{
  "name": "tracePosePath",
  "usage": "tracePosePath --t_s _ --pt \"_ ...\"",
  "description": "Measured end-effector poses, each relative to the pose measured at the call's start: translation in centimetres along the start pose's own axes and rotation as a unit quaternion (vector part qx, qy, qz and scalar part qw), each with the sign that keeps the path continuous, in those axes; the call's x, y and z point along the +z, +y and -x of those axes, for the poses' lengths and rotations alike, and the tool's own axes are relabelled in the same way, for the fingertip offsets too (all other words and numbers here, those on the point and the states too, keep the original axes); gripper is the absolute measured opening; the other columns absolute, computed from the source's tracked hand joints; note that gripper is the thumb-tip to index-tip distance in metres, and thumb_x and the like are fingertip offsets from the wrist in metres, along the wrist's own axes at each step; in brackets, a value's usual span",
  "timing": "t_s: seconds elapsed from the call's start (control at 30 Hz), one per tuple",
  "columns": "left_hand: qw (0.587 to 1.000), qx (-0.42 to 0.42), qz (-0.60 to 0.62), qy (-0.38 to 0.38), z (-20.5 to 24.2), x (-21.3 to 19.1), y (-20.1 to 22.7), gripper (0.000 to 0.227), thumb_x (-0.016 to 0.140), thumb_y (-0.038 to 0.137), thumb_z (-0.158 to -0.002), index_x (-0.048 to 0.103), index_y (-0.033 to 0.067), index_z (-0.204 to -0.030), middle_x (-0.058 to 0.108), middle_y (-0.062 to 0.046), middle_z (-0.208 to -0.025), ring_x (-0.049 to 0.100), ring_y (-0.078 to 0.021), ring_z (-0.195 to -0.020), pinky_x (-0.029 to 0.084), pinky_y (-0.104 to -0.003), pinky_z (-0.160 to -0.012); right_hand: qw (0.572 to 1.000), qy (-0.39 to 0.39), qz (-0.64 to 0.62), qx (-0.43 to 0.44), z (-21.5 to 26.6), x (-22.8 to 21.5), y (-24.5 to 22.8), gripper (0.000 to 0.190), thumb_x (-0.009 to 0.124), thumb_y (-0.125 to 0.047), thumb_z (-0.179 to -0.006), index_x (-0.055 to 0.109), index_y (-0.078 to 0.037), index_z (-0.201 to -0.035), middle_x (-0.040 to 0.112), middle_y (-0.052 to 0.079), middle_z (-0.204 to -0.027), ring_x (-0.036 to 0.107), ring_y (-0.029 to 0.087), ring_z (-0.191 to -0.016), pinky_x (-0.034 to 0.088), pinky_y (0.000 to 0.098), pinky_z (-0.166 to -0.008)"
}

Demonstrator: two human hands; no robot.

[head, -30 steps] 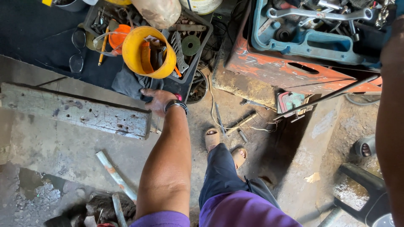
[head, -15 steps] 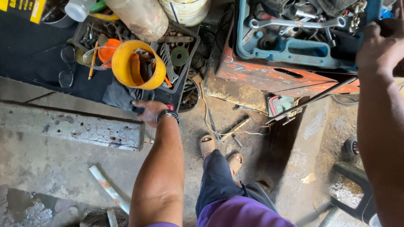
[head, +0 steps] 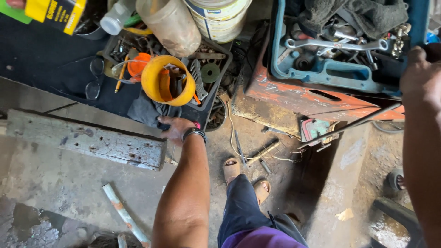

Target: Searching through a toolbox for specific wrenches and organizing items on a workbench.

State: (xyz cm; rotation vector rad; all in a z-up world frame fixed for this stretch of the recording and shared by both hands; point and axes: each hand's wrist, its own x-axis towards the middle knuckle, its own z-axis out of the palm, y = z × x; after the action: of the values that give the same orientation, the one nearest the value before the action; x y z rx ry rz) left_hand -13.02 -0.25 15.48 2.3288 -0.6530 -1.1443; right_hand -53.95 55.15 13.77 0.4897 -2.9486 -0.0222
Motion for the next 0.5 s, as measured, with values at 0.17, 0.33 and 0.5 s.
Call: tracePosePath --t_s 0.17,0.33,0.5 --pt "1.0 -0.002 0.018 0.004 -0.9 0.4 -0.5 0.078 0.039 0.076 -0.098 0.05 0.0143 -0.145 0.072 -0.021 -0.118 0.071 -0.0423 -0.104 0.057 -0.055 -0.084 0.999 -0.049 -0.007 0.017 0.4 -0.1 0.0 0.033 0.037 -0.021 -0.135 0.062 -0.001 -0.144 0.075 0.045 -0.102 0.074 0.068 -0.082 0.054 0.071 -0.07" --pt "0.999 -0.009 0.045 -0.012 1.7 -1.0 0.7 0.087 0.041 0.073 -0.098 0.049 0.0108 -0.158 0.067 -0.028 -0.143 0.067 -0.0505 -0.126 0.057 -0.061 -0.104 0.98 0.104 -0.155 0.068 1.0 -0.7 -0.9 0.033 0.058 -0.035 -0.137 0.075 -0.007 -0.133 0.074 0.027 -0.117 0.07 0.052 -0.107 0.05 0.0608 -0.085" --pt "0.999 0.035 -0.005 0.001 1.1 -0.5 0.0 0.091 0.033 0.074 -0.097 0.048 0.0081 -0.158 0.063 -0.029 -0.148 0.066 -0.0511 -0.128 0.057 -0.06 -0.102 0.927 0.252 -0.269 0.067 1.7 -3.5 -4.1 0.007 0.079 -0.014 -0.103 0.08 -0.012 -0.109 0.081 0.0 -0.096 0.069 0.011 -0.085 0.06 0.0293 -0.075"
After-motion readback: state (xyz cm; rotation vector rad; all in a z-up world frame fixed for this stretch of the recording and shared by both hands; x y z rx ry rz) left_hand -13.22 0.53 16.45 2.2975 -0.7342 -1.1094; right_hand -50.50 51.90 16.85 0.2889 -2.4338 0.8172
